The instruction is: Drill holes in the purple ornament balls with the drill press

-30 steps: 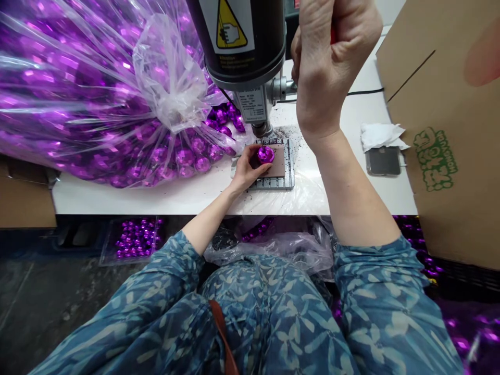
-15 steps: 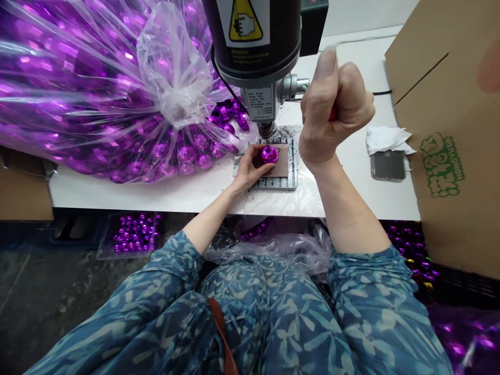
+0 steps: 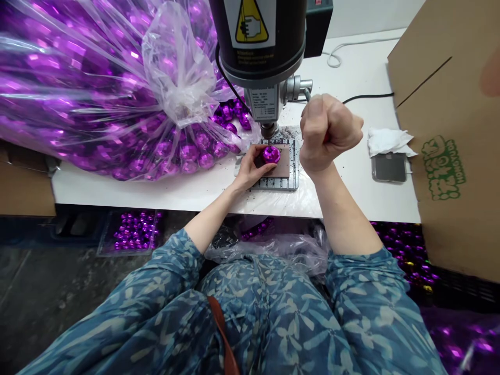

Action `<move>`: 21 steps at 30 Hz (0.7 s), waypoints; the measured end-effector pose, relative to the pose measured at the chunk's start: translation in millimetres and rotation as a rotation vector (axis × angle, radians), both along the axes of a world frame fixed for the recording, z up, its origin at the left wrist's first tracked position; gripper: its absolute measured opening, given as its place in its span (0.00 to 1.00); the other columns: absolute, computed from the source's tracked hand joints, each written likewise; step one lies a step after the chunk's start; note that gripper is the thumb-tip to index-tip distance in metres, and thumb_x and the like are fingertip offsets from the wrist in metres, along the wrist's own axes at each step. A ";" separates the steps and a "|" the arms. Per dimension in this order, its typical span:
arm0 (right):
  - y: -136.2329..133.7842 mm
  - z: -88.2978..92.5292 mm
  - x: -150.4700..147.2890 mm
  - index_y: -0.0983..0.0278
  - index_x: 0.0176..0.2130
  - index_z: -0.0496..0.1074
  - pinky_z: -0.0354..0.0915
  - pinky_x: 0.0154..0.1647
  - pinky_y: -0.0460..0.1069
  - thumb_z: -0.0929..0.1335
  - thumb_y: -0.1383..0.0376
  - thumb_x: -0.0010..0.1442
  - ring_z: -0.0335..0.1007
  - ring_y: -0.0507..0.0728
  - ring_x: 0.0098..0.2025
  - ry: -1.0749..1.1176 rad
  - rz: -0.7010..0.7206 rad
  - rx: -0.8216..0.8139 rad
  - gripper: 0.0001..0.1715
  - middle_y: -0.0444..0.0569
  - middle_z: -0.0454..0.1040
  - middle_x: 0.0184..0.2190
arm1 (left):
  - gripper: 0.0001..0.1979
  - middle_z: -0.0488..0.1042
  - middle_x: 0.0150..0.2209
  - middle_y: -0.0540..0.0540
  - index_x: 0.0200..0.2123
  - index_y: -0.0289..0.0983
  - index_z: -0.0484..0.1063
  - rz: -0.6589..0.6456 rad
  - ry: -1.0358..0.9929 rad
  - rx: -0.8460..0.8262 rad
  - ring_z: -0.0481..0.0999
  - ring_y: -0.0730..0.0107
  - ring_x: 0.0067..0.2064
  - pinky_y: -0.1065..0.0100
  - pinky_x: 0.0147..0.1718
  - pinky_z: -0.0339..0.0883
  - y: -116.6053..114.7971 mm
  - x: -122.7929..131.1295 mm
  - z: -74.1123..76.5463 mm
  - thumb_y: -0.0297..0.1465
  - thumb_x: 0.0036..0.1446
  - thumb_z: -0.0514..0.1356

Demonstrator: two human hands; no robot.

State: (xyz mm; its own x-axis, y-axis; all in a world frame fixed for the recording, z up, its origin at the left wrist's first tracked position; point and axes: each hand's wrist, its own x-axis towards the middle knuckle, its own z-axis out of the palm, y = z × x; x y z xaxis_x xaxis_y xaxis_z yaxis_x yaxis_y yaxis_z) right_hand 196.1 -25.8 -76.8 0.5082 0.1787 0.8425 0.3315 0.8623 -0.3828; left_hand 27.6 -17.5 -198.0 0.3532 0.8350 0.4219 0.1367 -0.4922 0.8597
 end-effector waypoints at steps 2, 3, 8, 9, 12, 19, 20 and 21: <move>-4.2 -3.5 -1.5 0.68 0.25 0.36 0.48 0.21 0.43 0.63 0.43 0.65 0.40 0.39 0.17 -0.013 0.001 -0.018 0.41 0.42 0.35 0.14 | 0.34 0.78 0.54 0.39 0.56 0.40 0.68 0.005 -0.003 -0.015 0.78 0.53 0.56 0.51 0.59 0.70 -1.1 0.0 1.3 0.55 0.55 0.70; -7.4 -2.4 -3.1 0.68 0.24 0.37 0.49 0.22 0.44 0.63 0.42 0.64 0.40 0.39 0.16 -0.016 0.003 -0.026 0.42 0.42 0.35 0.14 | 0.34 0.78 0.53 0.39 0.55 0.40 0.68 0.008 -0.004 -0.021 0.78 0.53 0.56 0.51 0.59 0.70 -1.7 -0.1 1.9 0.55 0.55 0.70; -22.1 48.2 -11.9 0.70 0.25 0.37 0.46 0.27 0.39 0.64 0.48 0.64 0.47 0.34 0.19 0.014 0.021 -0.112 0.40 0.42 0.40 0.17 | 0.33 0.78 0.53 0.40 0.55 0.41 0.69 0.005 -0.008 -0.035 0.78 0.53 0.57 0.50 0.60 0.69 -1.3 0.3 2.8 0.54 0.54 0.71; -21.9 64.3 -12.2 0.71 0.25 0.39 0.46 0.29 0.38 0.65 0.49 0.63 0.48 0.32 0.21 0.013 0.034 -0.159 0.38 0.42 0.42 0.19 | 0.33 0.78 0.53 0.40 0.55 0.41 0.69 0.003 -0.011 -0.036 0.78 0.53 0.57 0.50 0.60 0.69 -0.4 0.9 2.6 0.53 0.54 0.71; -14.1 105.6 -10.1 0.67 0.25 0.38 0.44 0.29 0.38 0.62 0.58 0.65 0.47 0.34 0.20 -0.019 0.115 -0.304 0.29 0.41 0.43 0.18 | 0.33 0.78 0.52 0.40 0.54 0.39 0.69 0.005 -0.031 -0.039 0.79 0.54 0.56 0.50 0.59 0.70 -0.6 2.1 3.2 0.52 0.55 0.71; 4.3 118.3 -4.6 0.64 0.25 0.42 0.44 0.27 0.40 0.60 0.60 0.65 0.49 0.38 0.19 -0.004 0.163 -0.339 0.24 0.41 0.44 0.17 | 0.30 0.79 0.49 0.39 0.51 0.37 0.71 -0.139 0.168 -0.009 0.80 0.59 0.48 0.57 0.47 0.75 -65.4 -35.3 36.5 0.49 0.53 0.73; 5.2 116.1 -4.3 0.64 0.25 0.42 0.45 0.27 0.40 0.60 0.60 0.66 0.49 0.38 0.19 0.003 0.164 -0.324 0.24 0.41 0.44 0.17 | 0.29 0.79 0.48 0.40 0.50 0.37 0.72 -0.271 0.254 -0.009 0.80 0.59 0.47 0.58 0.46 0.75 -76.7 -43.5 43.3 0.50 0.53 0.73; 5.9 114.3 -4.2 0.64 0.26 0.41 0.45 0.27 0.39 0.60 0.60 0.66 0.50 0.38 0.19 0.010 0.170 -0.306 0.24 0.41 0.43 0.18 | 0.29 0.80 0.47 0.40 0.49 0.38 0.74 -0.386 0.336 -0.001 0.80 0.59 0.47 0.58 0.46 0.75 -85.0 -50.7 49.4 0.51 0.53 0.73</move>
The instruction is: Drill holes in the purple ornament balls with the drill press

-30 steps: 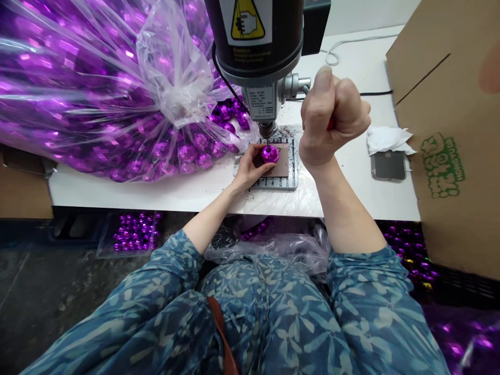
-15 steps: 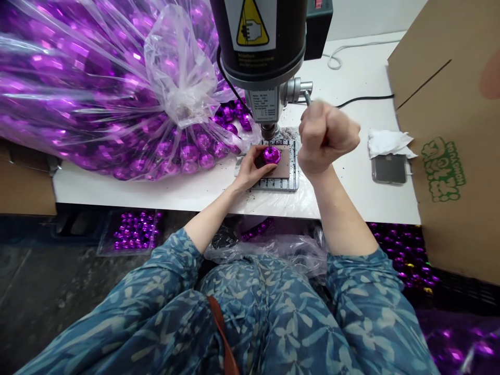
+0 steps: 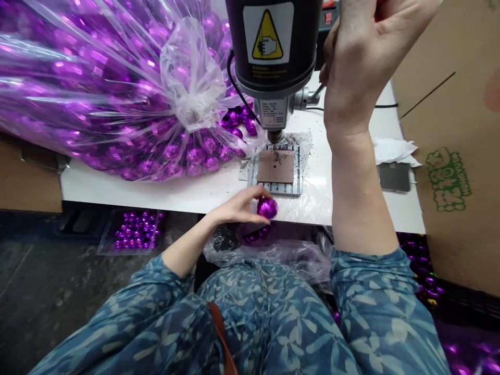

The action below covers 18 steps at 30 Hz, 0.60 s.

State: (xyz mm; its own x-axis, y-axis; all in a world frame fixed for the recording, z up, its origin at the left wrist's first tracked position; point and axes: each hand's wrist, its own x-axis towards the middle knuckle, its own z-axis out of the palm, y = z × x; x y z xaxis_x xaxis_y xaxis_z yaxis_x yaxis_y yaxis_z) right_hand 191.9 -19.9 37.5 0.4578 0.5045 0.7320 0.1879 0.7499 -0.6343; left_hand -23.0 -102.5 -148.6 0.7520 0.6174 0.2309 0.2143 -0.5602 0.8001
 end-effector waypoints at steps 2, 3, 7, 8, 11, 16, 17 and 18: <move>0.1 -2.4 0.2 0.63 0.26 0.40 0.46 0.26 0.40 0.61 0.61 0.66 0.50 0.39 0.19 0.023 0.022 0.040 0.25 0.41 0.40 0.18 | 0.27 0.81 0.46 0.41 0.48 0.39 0.76 -0.092 0.104 0.036 0.80 0.58 0.48 0.58 0.47 0.74 -2.5 -9.2 8.9 0.53 0.55 0.71; -0.4 -3.1 0.3 0.63 0.26 0.41 0.45 0.26 0.40 0.62 0.61 0.65 0.50 0.39 0.19 0.023 0.036 0.054 0.26 0.41 0.40 0.18 | 0.24 0.81 0.46 0.42 0.47 0.39 0.76 -0.038 0.110 0.068 0.80 0.59 0.47 0.58 0.48 0.74 4.6 -10.6 11.7 0.52 0.59 0.68; -6.4 -2.9 -0.4 0.65 0.26 0.44 0.44 0.25 0.41 0.67 0.47 0.58 0.52 0.39 0.19 -0.021 0.060 0.097 0.34 0.40 0.44 0.18 | 0.11 0.80 0.48 0.40 0.47 0.39 0.75 0.541 0.048 0.258 0.78 0.60 0.50 0.57 0.54 0.71 79.9 4.7 18.2 0.34 0.74 0.54; -8.4 -2.0 -1.1 0.65 0.26 0.43 0.43 0.25 0.42 0.67 0.43 0.54 0.52 0.39 0.19 -0.031 0.054 0.095 0.37 0.40 0.44 0.17 | 0.11 0.79 0.52 0.38 0.50 0.39 0.75 0.675 0.088 0.297 0.77 0.58 0.55 0.55 0.58 0.69 104.2 12.3 19.8 0.29 0.73 0.53; -14.4 1.9 -4.8 0.66 0.25 0.42 0.42 0.23 0.42 0.67 0.38 0.47 0.51 0.39 0.17 -0.003 0.036 0.053 0.41 0.40 0.43 0.15 | 0.19 0.72 0.63 0.34 0.59 0.38 0.72 0.876 0.372 0.255 0.69 0.49 0.67 0.52 0.66 0.62 167.0 34.8 24.7 0.23 0.67 0.58; -18.6 6.2 -9.6 0.66 0.24 0.42 0.42 0.24 0.42 0.68 0.43 0.50 0.50 0.39 0.17 0.016 0.029 0.037 0.38 0.39 0.45 0.14 | 0.29 0.68 0.66 0.33 0.62 0.36 0.71 0.820 0.447 0.166 0.65 0.43 0.71 0.48 0.71 0.56 208.7 38.6 24.7 0.19 0.56 0.66; -18.3 5.9 -9.6 0.66 0.24 0.42 0.41 0.24 0.42 0.68 0.45 0.52 0.51 0.39 0.17 0.024 0.029 0.042 0.38 0.39 0.44 0.14 | 0.29 0.69 0.65 0.33 0.60 0.37 0.73 0.809 0.351 0.149 0.67 0.43 0.70 0.47 0.71 0.57 209.1 32.7 23.4 0.20 0.54 0.68; -17.7 5.2 -9.3 0.66 0.24 0.41 0.40 0.23 0.42 0.69 0.46 0.53 0.51 0.39 0.17 0.032 0.033 0.045 0.38 0.40 0.44 0.14 | 0.29 0.69 0.63 0.33 0.58 0.37 0.74 0.789 0.239 0.132 0.68 0.42 0.68 0.47 0.70 0.59 207.5 25.3 22.1 0.21 0.52 0.70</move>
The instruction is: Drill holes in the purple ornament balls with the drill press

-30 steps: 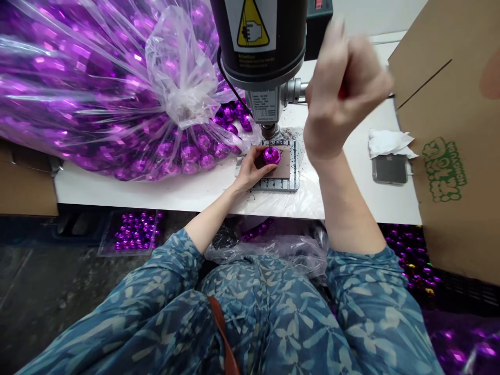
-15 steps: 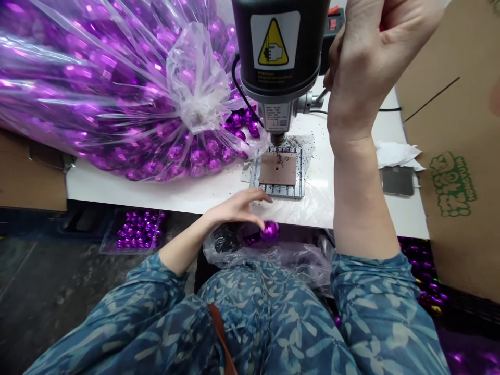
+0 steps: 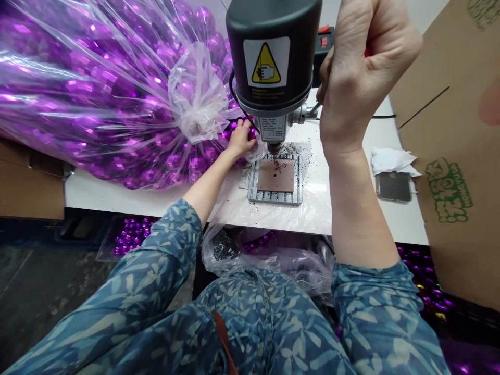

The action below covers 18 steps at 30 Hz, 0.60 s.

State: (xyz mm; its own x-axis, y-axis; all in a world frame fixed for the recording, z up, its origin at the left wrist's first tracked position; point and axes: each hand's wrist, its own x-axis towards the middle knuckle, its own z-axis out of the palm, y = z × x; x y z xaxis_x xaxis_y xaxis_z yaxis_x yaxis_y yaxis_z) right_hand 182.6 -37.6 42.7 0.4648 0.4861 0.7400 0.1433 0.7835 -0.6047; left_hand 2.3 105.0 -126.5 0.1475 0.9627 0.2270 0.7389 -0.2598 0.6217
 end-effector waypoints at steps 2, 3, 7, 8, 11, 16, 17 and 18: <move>2.4 -2.3 1.5 0.67 0.25 0.40 0.41 0.24 0.42 0.69 0.45 0.53 0.50 0.38 0.17 -0.001 0.005 0.011 0.40 0.40 0.44 0.14 | 0.28 0.71 0.60 0.34 0.56 0.38 0.75 -0.091 -0.225 0.057 0.70 0.42 0.66 0.47 0.67 0.62 -9.0 -16.8 -2.2 0.27 0.50 0.73; 4.2 -3.8 2.6 0.67 0.25 0.39 0.42 0.25 0.41 0.68 0.43 0.52 0.49 0.37 0.18 -0.009 0.009 0.018 0.41 0.40 0.43 0.15 | 0.27 0.73 0.59 0.35 0.55 0.39 0.76 -0.142 -0.335 0.083 0.71 0.43 0.66 0.48 0.66 0.63 -16.2 -25.0 -2.9 0.31 0.51 0.74; 12.8 -8.9 6.9 0.67 0.26 0.40 0.47 0.28 0.40 0.68 0.44 0.53 0.47 0.37 0.19 -0.002 0.012 0.077 0.40 0.40 0.40 0.17 | 0.24 0.77 0.54 0.39 0.58 0.44 0.74 -0.272 -0.687 -0.060 0.76 0.50 0.61 0.48 0.58 0.71 -55.9 -45.4 -4.9 0.47 0.63 0.65; 14.7 -9.5 7.5 0.66 0.26 0.40 0.48 0.27 0.40 0.68 0.47 0.57 0.47 0.37 0.18 0.009 0.017 0.086 0.37 0.40 0.41 0.17 | 0.24 0.78 0.53 0.39 0.59 0.44 0.73 -0.287 -0.745 -0.147 0.78 0.51 0.59 0.47 0.56 0.73 -65.8 -46.9 -5.7 0.49 0.65 0.61; 19.0 -9.4 8.0 0.64 0.26 0.40 0.44 0.27 0.41 0.64 0.61 0.65 0.46 0.39 0.18 0.022 0.026 0.092 0.28 0.41 0.40 0.17 | 0.26 0.81 0.49 0.39 0.59 0.43 0.73 -0.323 -0.871 -0.368 0.83 0.54 0.51 0.48 0.51 0.77 -88.6 -45.2 -8.9 0.52 0.68 0.56; 19.3 -8.1 7.4 0.63 0.26 0.38 0.47 0.29 0.41 0.64 0.65 0.65 0.45 0.39 0.18 0.039 0.012 0.097 0.29 0.41 0.39 0.17 | 0.32 0.83 0.48 0.38 0.56 0.41 0.75 -0.398 -0.960 -0.507 0.84 0.56 0.47 0.49 0.49 0.79 -105.8 -33.7 -12.1 0.57 0.70 0.46; 18.1 -8.2 7.2 0.64 0.26 0.38 0.46 0.29 0.42 0.65 0.63 0.65 0.46 0.39 0.19 0.033 0.009 0.084 0.29 0.41 0.40 0.17 | 0.31 0.83 0.48 0.38 0.57 0.41 0.74 -0.406 -0.968 -0.511 0.84 0.57 0.46 0.49 0.49 0.79 -108.0 -31.4 -12.1 0.56 0.70 0.46; 16.7 -8.3 7.0 0.64 0.26 0.40 0.46 0.28 0.41 0.65 0.62 0.65 0.46 0.39 0.19 0.024 0.006 0.069 0.29 0.41 0.42 0.17 | 0.30 0.83 0.48 0.38 0.58 0.42 0.74 -0.405 -0.976 -0.514 0.84 0.57 0.45 0.50 0.48 0.79 -110.2 -29.3 -12.0 0.55 0.70 0.47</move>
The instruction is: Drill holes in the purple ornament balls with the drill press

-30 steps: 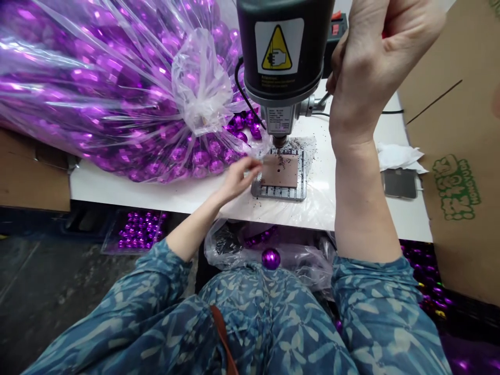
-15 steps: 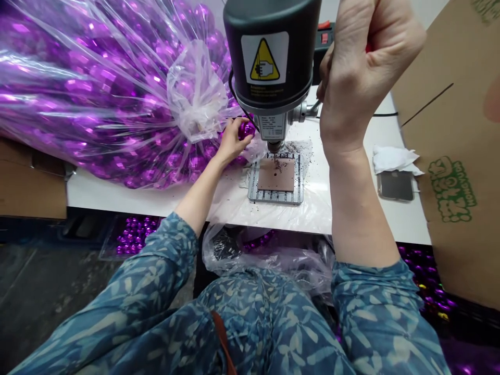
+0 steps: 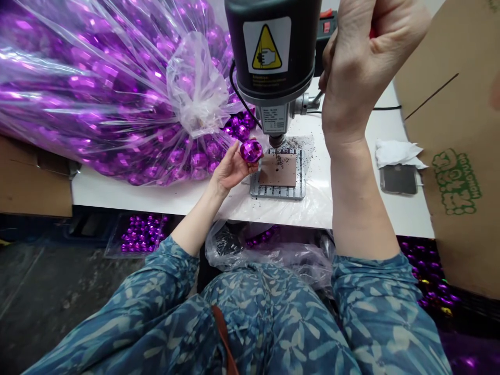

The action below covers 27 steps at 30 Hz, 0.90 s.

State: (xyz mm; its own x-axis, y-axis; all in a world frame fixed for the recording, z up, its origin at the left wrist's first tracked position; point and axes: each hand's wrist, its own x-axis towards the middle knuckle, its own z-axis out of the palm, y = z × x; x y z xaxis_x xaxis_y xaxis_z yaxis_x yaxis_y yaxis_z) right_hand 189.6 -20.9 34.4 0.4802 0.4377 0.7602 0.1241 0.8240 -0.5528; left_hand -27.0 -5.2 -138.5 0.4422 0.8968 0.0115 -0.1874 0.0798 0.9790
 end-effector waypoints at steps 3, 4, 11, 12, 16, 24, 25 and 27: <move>-2.3 -0.9 0.1 0.65 0.27 0.42 0.46 0.29 0.41 0.63 0.61 0.66 0.46 0.38 0.20 -0.039 -0.028 -0.035 0.26 0.41 0.43 0.18 | 0.29 0.84 0.46 0.39 0.58 0.41 0.74 -0.005 0.004 -0.040 0.83 0.58 0.44 0.53 0.45 0.78 -6.6 4.0 1.0 0.53 0.70 0.48; -1.6 -1.4 0.4 0.65 0.27 0.42 0.46 0.29 0.41 0.63 0.61 0.67 0.46 0.38 0.20 -0.041 -0.040 -0.035 0.25 0.41 0.42 0.18 | 0.30 0.84 0.45 0.39 0.57 0.41 0.74 -0.019 0.007 -0.055 0.83 0.58 0.43 0.54 0.44 0.77 -8.6 4.5 1.4 0.54 0.69 0.47; 8.0 -3.3 4.1 0.64 0.27 0.42 0.43 0.29 0.42 0.61 0.61 0.67 0.45 0.39 0.22 -0.021 -0.052 -0.009 0.24 0.41 0.40 0.19 | 0.31 0.83 0.44 0.39 0.53 0.40 0.75 -0.116 -0.026 -0.137 0.75 0.66 0.31 0.58 0.35 0.70 -15.8 3.2 1.4 0.53 0.67 0.42; 7.6 -3.4 4.3 0.64 0.27 0.42 0.43 0.30 0.42 0.61 0.61 0.67 0.45 0.39 0.21 -0.027 -0.054 -0.011 0.24 0.41 0.40 0.19 | 0.31 0.83 0.44 0.39 0.52 0.40 0.75 -0.120 -0.025 -0.142 0.75 0.66 0.31 0.58 0.35 0.70 -16.1 3.3 0.8 0.53 0.67 0.43; 7.1 -4.1 4.8 0.64 0.27 0.44 0.43 0.30 0.42 0.63 0.63 0.65 0.46 0.40 0.21 -0.012 -0.014 0.009 0.23 0.41 0.40 0.19 | 0.31 0.83 0.47 0.39 0.53 0.41 0.73 -0.125 0.003 -0.120 0.77 0.64 0.36 0.57 0.38 0.72 -19.2 5.5 -1.6 0.55 0.68 0.43; 7.5 -4.4 1.7 0.63 0.28 0.39 0.45 0.27 0.41 0.61 0.60 0.68 0.43 0.38 0.19 0.000 -0.049 0.001 0.26 0.39 0.40 0.17 | 0.30 0.82 0.47 0.38 0.51 0.40 0.74 -0.124 -0.038 -0.174 0.82 0.61 0.41 0.54 0.43 0.77 -32.9 14.3 -6.6 0.55 0.71 0.43; 5.8 -3.0 0.3 0.63 0.28 0.39 0.44 0.27 0.41 0.62 0.59 0.67 0.43 0.38 0.19 0.005 -0.051 -0.005 0.27 0.39 0.41 0.17 | 0.31 0.82 0.46 0.39 0.51 0.41 0.74 -0.119 -0.034 -0.176 0.82 0.61 0.42 0.53 0.44 0.78 -35.8 15.8 -7.1 0.57 0.70 0.44; 3.1 -0.2 -2.1 0.64 0.28 0.38 0.43 0.27 0.40 0.61 0.60 0.67 0.44 0.37 0.19 0.003 -0.050 -0.041 0.26 0.39 0.40 0.17 | 0.32 0.82 0.44 0.39 0.50 0.41 0.74 -0.123 -0.025 -0.188 0.83 0.59 0.42 0.52 0.43 0.79 -45.6 20.5 -7.8 0.61 0.68 0.47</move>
State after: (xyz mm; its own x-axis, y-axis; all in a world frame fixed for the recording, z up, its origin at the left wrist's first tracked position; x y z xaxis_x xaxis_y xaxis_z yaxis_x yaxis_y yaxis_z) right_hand 187.5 -17.7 34.2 0.5047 0.4435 0.7406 0.1630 0.7936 -0.5863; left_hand -6.4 -50.9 -146.3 0.5502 0.8234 -0.1386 -0.1886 0.2842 0.9400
